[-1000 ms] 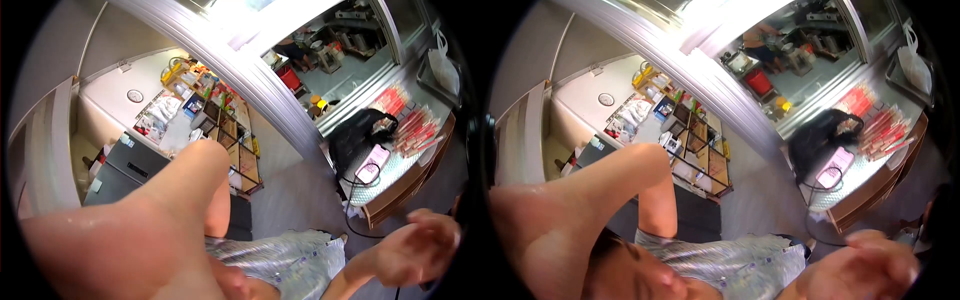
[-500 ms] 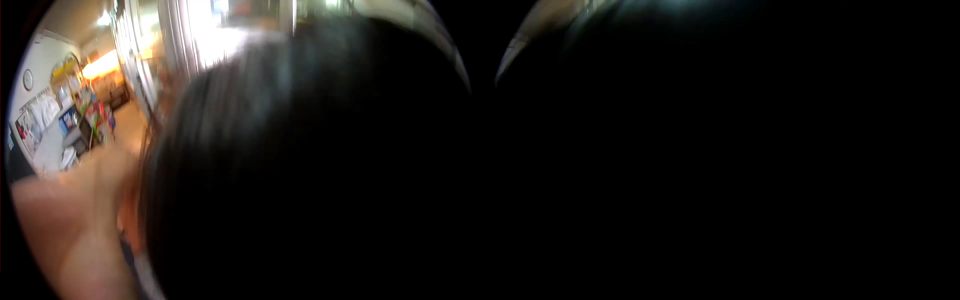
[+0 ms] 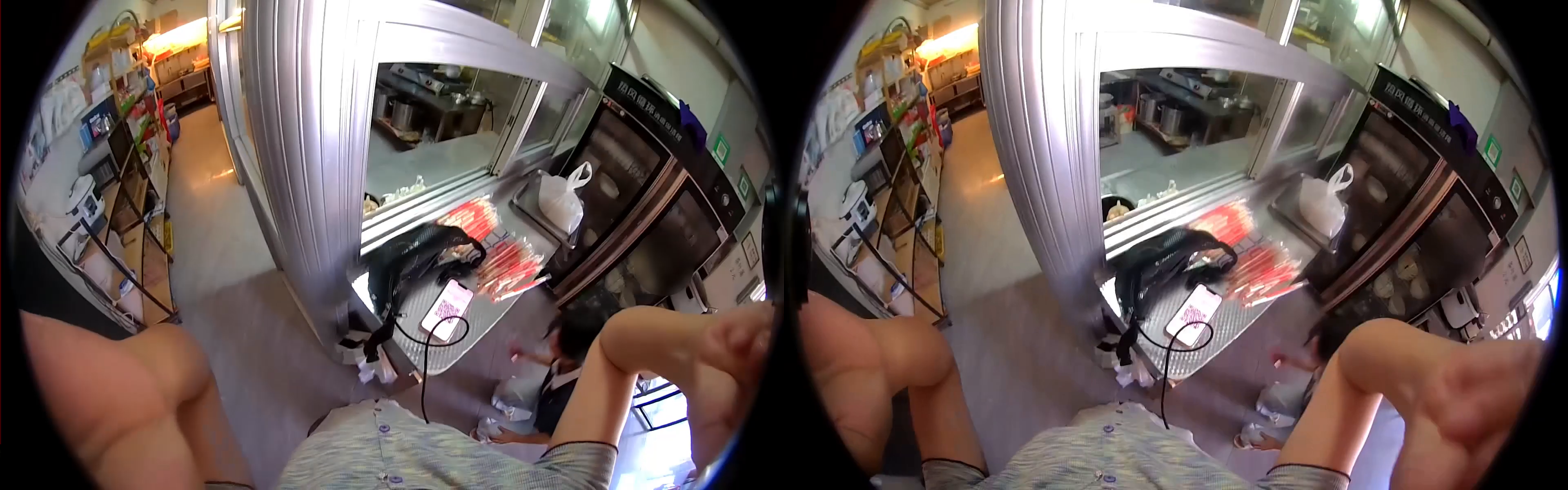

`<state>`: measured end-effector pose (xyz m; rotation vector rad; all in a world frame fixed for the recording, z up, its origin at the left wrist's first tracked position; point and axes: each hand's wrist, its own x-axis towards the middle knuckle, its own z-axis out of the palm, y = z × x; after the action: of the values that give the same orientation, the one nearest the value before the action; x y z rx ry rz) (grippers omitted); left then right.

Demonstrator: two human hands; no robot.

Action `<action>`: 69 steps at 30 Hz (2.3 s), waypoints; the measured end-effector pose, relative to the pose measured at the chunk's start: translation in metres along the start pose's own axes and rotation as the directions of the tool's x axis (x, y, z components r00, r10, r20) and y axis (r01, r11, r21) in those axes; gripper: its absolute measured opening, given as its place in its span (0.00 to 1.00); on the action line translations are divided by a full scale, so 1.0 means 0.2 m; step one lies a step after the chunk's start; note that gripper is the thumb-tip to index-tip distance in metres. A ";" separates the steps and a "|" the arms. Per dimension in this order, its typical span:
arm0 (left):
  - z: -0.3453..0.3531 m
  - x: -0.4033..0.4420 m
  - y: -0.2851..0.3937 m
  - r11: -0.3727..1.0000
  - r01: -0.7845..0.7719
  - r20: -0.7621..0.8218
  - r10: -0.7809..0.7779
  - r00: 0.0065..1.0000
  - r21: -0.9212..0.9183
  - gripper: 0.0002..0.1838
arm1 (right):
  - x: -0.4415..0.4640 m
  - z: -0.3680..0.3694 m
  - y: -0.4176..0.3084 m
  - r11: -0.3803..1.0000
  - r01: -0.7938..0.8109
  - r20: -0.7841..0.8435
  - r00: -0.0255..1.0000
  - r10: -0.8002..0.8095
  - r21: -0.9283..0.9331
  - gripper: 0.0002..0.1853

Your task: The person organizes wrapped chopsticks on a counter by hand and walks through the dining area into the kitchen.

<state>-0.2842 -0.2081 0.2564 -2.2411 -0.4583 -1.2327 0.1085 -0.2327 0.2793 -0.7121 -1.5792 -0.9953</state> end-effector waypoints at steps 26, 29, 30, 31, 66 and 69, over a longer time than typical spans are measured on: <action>1.16 -1.13 0.42 -0.075 0.886 0.479 -0.860 0.175 -0.458 0.12 | -0.91 1.23 0.33 0.742 -0.331 0.687 0.689 -0.232 0.583 0.16; 1.16 -1.09 0.43 -0.060 0.891 0.513 -0.834 0.203 -0.450 0.11 | -0.77 1.09 0.59 0.779 -0.410 0.604 0.795 0.051 0.474 0.16; 1.16 -1.08 0.43 -0.062 0.890 0.530 -0.821 0.212 -0.452 0.11 | -0.70 0.99 0.65 0.781 -0.475 0.588 0.790 0.176 0.405 0.14; 1.17 -1.08 0.42 -0.063 0.887 0.544 -0.809 0.223 -0.457 0.11 | -0.63 0.86 0.65 0.736 -0.599 0.547 0.749 0.374 0.316 0.15; 0.65 -2.60 0.72 0.081 0.817 0.821 -0.016 -0.571 0.570 0.18 | -1.80 -1.32 -1.98 -0.583 -0.664 -0.015 -0.654 0.756 -0.468 0.11; 0.56 -2.60 0.79 0.061 0.799 0.801 -0.020 -0.598 0.598 0.18 | -1.79 -1.31 -1.93 -0.641 -0.629 0.001 -0.714 0.700 -0.440 0.13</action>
<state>-0.3985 -0.2858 -0.2808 -2.8364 -3.1256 0.8806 -0.0126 -0.6252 -0.1413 -2.1216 -0.1313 0.8551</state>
